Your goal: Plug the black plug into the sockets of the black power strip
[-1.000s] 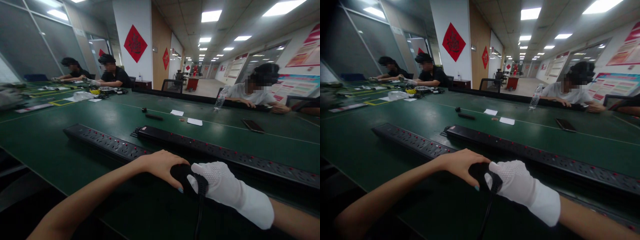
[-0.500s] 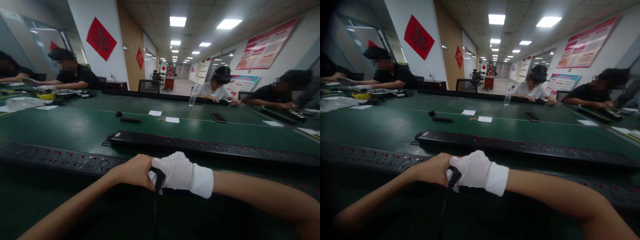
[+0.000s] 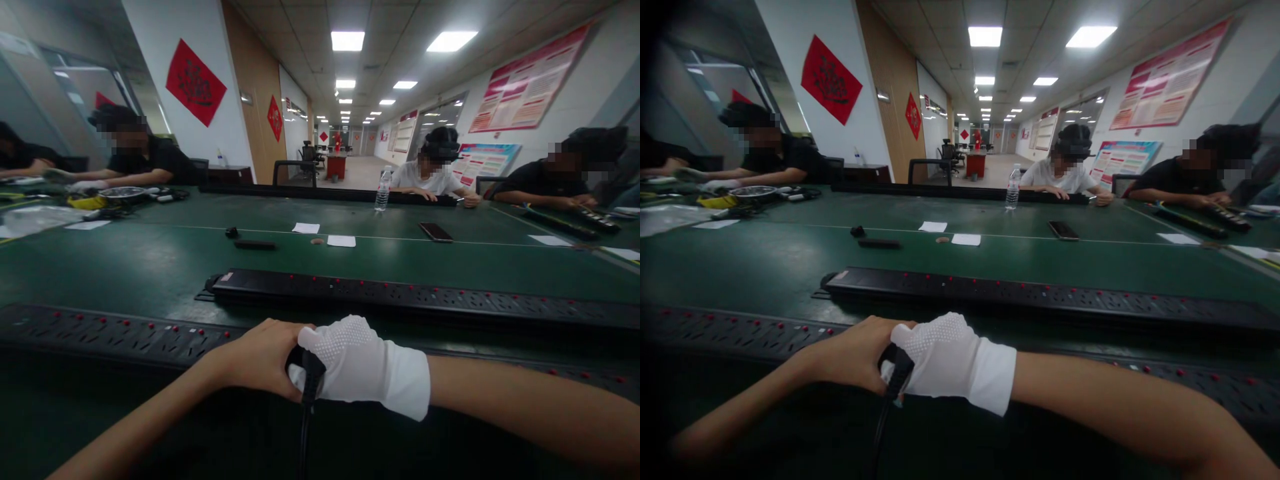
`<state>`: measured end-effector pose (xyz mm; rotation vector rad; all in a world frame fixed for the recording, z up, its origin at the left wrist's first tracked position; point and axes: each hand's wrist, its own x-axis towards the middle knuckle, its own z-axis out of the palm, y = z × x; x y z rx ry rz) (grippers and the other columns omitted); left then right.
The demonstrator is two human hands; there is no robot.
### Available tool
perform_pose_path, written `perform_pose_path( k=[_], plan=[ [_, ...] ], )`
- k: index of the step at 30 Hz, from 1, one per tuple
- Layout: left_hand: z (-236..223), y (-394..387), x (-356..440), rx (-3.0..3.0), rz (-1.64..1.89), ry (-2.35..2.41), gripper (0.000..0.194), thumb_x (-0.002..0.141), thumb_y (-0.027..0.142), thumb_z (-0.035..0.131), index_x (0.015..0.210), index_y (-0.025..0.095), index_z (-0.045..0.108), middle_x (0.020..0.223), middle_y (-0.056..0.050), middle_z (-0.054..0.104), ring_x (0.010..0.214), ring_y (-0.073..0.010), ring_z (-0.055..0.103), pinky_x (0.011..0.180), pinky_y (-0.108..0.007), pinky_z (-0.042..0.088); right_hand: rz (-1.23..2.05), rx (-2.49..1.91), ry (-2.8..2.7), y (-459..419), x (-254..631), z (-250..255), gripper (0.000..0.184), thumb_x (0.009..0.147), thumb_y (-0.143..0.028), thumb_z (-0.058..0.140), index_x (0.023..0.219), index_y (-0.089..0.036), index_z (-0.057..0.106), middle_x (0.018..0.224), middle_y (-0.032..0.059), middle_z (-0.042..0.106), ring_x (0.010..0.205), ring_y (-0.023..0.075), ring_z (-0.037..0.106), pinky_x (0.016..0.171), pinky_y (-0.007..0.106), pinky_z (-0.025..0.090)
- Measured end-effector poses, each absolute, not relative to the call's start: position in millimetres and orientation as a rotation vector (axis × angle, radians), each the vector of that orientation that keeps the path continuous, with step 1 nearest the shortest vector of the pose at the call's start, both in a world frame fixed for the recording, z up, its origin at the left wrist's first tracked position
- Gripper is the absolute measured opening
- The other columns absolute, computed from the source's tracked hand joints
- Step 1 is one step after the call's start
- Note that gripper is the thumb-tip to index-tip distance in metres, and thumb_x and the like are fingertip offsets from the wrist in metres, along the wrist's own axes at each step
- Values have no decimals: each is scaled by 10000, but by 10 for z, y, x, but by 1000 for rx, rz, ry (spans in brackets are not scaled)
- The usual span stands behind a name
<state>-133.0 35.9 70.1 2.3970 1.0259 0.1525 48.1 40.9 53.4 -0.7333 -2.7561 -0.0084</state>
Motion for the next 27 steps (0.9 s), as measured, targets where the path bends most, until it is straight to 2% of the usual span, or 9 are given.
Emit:
perform_pose_path(
  k=[7, 10, 18, 27],
  plan=[
    [694, 356, -1328, 2421, 184, 1005, 485, 592, 433, 701, 1012, 244, 549, 1034, 5, 621, 915, -194, 590, 776, -280, 416, 59, -770, -2784, 408, 488, 567, 312, 784, -457, 499, 951, -193, 499, 799, 12, 619, 619, 132, 570, 509, 234, 363],
    [686, 361, -1339, 2435, 184, 1024, 495, 588, 453, 701, 1007, 238, 549, 1024, 2, 623, 917, -202, 590, 789, -288, 416, 18, -802, -2768, 407, 477, 559, 287, 807, -455, 459, 923, -196, 504, 764, 8, 620, 609, 138, 570, 502, 239, 347],
    [675, 376, -1336, 2468, 167, 1032, 497, 582, 491, 698, 972, 217, 559, 1011, -19, 627, 908, -222, 591, 774, -297, 418, -50, -818, -2724, 423, 455, 479, 241, 778, -428, 502, 870, -205, 506, 688, -10, 600, 579, 136, 558, 498, 251, 303],
    [675, 376, -1341, 2472, 116, 1057, 513, 590, 488, 690, 1005, 220, 551, 1022, -14, 625, 916, -216, 592, 779, -289, 420, -48, -826, -2731, 410, 449, 485, 260, 792, -438, 477, 877, -195, 518, 709, 8, 614, 592, 145, 572, 501, 251, 323]
  ],
)
